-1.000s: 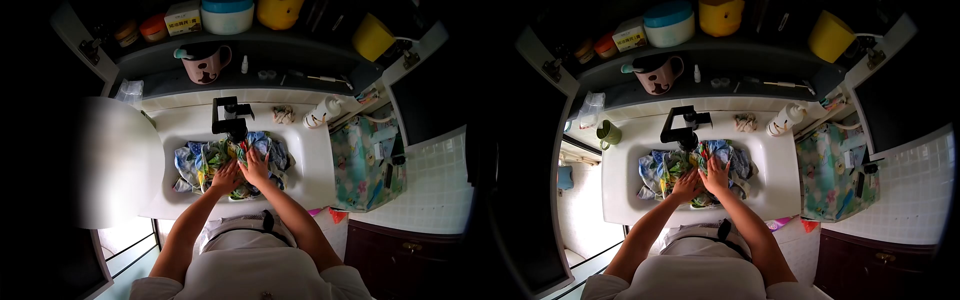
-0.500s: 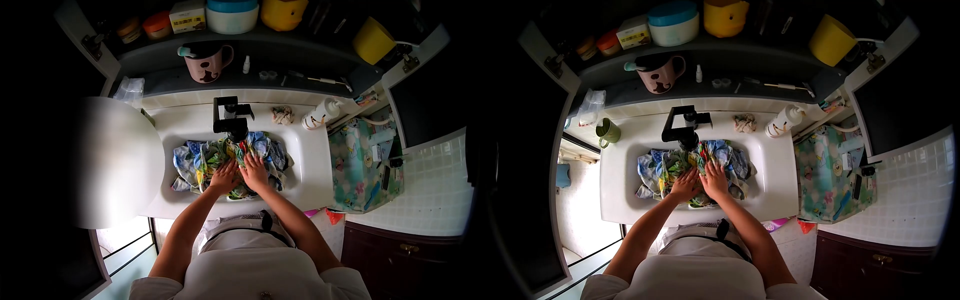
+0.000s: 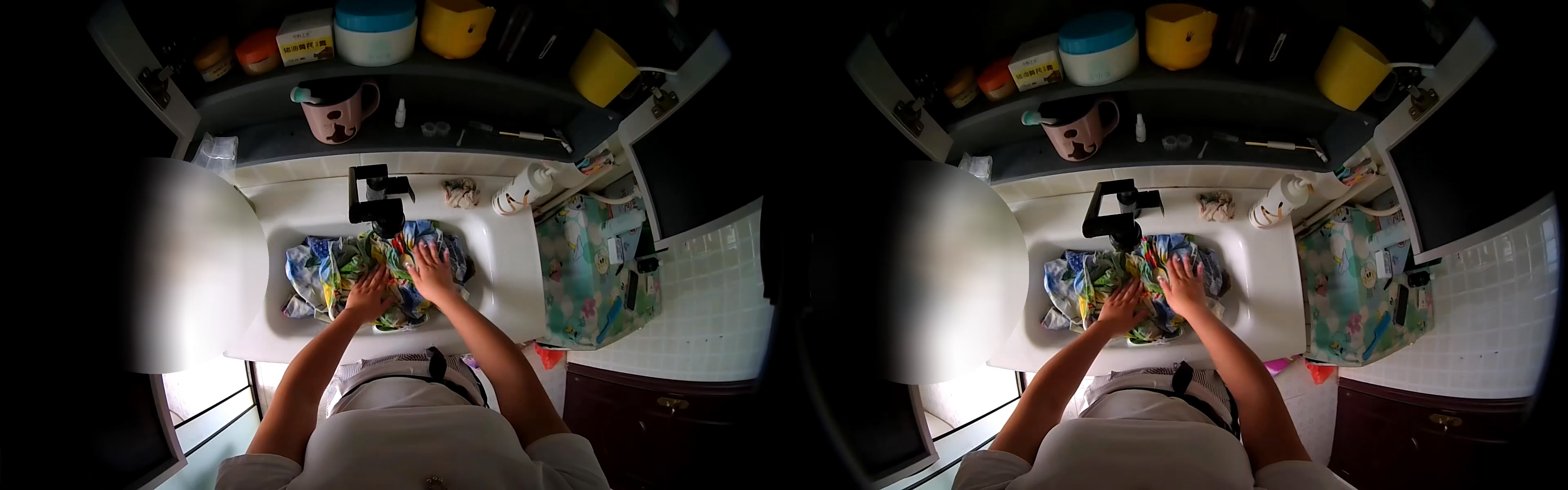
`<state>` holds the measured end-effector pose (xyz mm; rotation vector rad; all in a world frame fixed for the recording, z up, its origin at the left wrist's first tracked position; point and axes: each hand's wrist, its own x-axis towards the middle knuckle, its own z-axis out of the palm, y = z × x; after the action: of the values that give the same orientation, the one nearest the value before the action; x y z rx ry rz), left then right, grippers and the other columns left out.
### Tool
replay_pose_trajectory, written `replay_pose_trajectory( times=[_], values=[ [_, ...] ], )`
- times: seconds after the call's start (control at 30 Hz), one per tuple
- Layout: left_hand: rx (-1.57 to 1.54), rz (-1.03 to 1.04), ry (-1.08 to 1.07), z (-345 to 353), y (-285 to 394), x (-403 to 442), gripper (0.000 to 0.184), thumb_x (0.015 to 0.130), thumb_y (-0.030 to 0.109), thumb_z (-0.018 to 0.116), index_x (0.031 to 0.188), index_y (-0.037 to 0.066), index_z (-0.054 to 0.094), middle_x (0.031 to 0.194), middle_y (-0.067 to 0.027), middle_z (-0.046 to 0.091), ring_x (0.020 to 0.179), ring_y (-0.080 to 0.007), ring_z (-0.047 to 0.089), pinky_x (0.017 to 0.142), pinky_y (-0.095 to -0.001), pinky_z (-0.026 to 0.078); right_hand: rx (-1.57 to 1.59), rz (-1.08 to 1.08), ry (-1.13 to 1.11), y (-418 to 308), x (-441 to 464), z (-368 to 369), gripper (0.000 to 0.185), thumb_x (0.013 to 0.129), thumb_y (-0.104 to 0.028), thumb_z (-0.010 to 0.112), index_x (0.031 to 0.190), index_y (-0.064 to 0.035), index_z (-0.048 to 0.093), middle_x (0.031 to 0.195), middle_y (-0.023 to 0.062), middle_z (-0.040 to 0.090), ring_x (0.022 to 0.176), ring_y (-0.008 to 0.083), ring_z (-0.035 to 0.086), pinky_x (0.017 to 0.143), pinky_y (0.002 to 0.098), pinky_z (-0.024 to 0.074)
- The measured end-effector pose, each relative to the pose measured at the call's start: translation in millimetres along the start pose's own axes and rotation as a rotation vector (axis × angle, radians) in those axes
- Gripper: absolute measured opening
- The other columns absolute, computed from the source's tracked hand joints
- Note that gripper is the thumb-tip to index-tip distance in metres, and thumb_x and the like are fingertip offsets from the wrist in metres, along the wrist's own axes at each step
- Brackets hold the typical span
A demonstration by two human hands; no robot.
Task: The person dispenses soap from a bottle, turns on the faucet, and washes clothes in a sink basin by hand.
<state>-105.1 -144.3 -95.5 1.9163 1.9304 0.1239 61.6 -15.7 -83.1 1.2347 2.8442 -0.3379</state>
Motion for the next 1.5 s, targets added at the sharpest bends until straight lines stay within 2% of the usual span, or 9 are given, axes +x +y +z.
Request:
replay_pose_trajectory(
  times=[0.1, 0.3, 0.43, 0.6, 0.83, 0.97, 1.17, 1.3, 1.5],
  values=[
    [0.005, 0.008, 0.004, 2.6, -1.2, 0.9, 0.075, 0.088, 0.047, 0.046, 0.145, 0.006, 0.022, 0.153, -0.0099, 0.014, 0.141, -0.0231, 0.015, 0.114, -0.0365, 0.012, 0.064, -0.060, -0.030, -25.0, -8.7, 10.9, 0.062, 0.096, -0.045, 0.031, 0.144, -0.0062, 0.025, 0.150, 0.0111, 0.024, 0.141, 0.0261, 0.017, 0.113, 0.0473, 0.0101],
    [-0.009, 0.002, 0.025, 3.3, -1.6, 0.1, 0.076, 0.087, 0.047, 0.048, 0.145, 0.006, 0.023, 0.153, -0.0094, 0.015, 0.141, -0.0218, 0.016, 0.114, -0.0358, 0.013, -0.019, -0.174, 0.024, -8.4, -43.0, 9.4, 0.058, 0.097, -0.038, 0.037, 0.144, -0.0072, 0.026, 0.150, 0.0087, 0.027, 0.137, 0.0222, 0.028, 0.112, 0.0516, 0.0098],
    [-0.018, 0.005, 0.059, 4.1, -0.2, -0.7, 0.075, 0.086, 0.047, 0.048, 0.145, 0.006, 0.024, 0.153, -0.0096, 0.017, 0.141, -0.0218, 0.018, 0.114, -0.0358, 0.013, -0.045, -0.091, -0.046, -9.0, -31.2, 1.6, 0.057, 0.097, -0.037, 0.036, 0.145, -0.0076, 0.025, 0.151, 0.0064, 0.023, 0.137, 0.0198, 0.028, 0.112, 0.0523, 0.0092],
    [0.022, 0.001, -0.011, 0.8, 0.5, 0.5, 0.073, 0.089, 0.045, 0.044, 0.145, 0.005, 0.020, 0.153, -0.0103, 0.015, 0.142, -0.0219, 0.014, 0.114, -0.0359, 0.011, 0.079, 0.020, 0.124, -41.3, -27.7, 28.2, 0.065, 0.094, -0.042, 0.039, 0.145, -0.0056, 0.021, 0.151, 0.0152, 0.020, 0.140, 0.0311, 0.018, 0.112, 0.0522, 0.0060],
    [-0.010, 0.010, 0.053, 6.3, -1.9, 0.4, 0.073, 0.088, 0.048, 0.045, 0.144, 0.005, 0.025, 0.153, -0.0102, 0.017, 0.141, -0.0227, 0.017, 0.114, -0.0360, 0.013, -0.008, -0.067, 0.087, -22.5, -43.3, 19.1, 0.067, 0.094, -0.039, 0.041, 0.145, -0.0011, 0.019, 0.152, 0.0142, 0.018, 0.141, 0.0244, 0.016, 0.112, 0.0527, 0.0039],
    [-0.012, 0.001, 0.036, 3.4, -1.0, -1.4, 0.073, 0.089, 0.049, 0.044, 0.144, 0.006, 0.025, 0.153, -0.0097, 0.016, 0.141, -0.0225, 0.017, 0.114, -0.0360, 0.012, -0.104, 0.112, 0.184, 3.3, -5.9, 11.8, 0.068, 0.095, -0.042, 0.035, 0.144, 0.0020, 0.019, 0.151, 0.0171, 0.019, 0.141, 0.0270, 0.015, 0.113, 0.0516, 0.0042],
    [0.029, -0.001, 0.029, 8.3, -3.1, 0.8, 0.073, 0.089, 0.049, 0.044, 0.145, 0.007, 0.024, 0.153, -0.0091, 0.016, 0.141, -0.0221, 0.016, 0.114, -0.0361, 0.012, -0.008, 0.080, -0.063, -23.4, 7.2, 6.1, 0.071, 0.095, -0.046, 0.034, 0.142, 0.0055, 0.022, 0.149, 0.0213, 0.022, 0.140, 0.0300, 0.016, 0.114, 0.0459, 0.0062],
    [0.015, 0.008, 0.043, 6.9, -2.0, 0.1, 0.073, 0.089, 0.049, 0.044, 0.145, 0.006, 0.024, 0.153, -0.0096, 0.016, 0.141, -0.0224, 0.017, 0.114, -0.0363, 0.012, 0.142, -0.059, 0.108, -35.4, -38.4, 21.1, 0.070, 0.094, -0.046, 0.035, 0.143, 0.0027, 0.022, 0.150, 0.0177, 0.019, 0.141, 0.0283, 0.016, 0.114, 0.0466, 0.0064],
    [-0.015, 0.008, 0.044, 7.1, -1.9, 0.6, 0.075, 0.088, 0.049, 0.045, 0.144, 0.005, 0.025, 0.153, -0.0100, 0.017, 0.141, -0.0229, 0.017, 0.114, -0.0364, 0.013, -0.200, -0.089, 0.183, 3.7, -30.5, 14.1, 0.067, 0.093, -0.042, 0.040, 0.143, -0.0013, 0.024, 0.152, 0.0103, 0.020, 0.142, 0.0220, 0.012, 0.112, 0.0535, 0.0064]
  ],
)
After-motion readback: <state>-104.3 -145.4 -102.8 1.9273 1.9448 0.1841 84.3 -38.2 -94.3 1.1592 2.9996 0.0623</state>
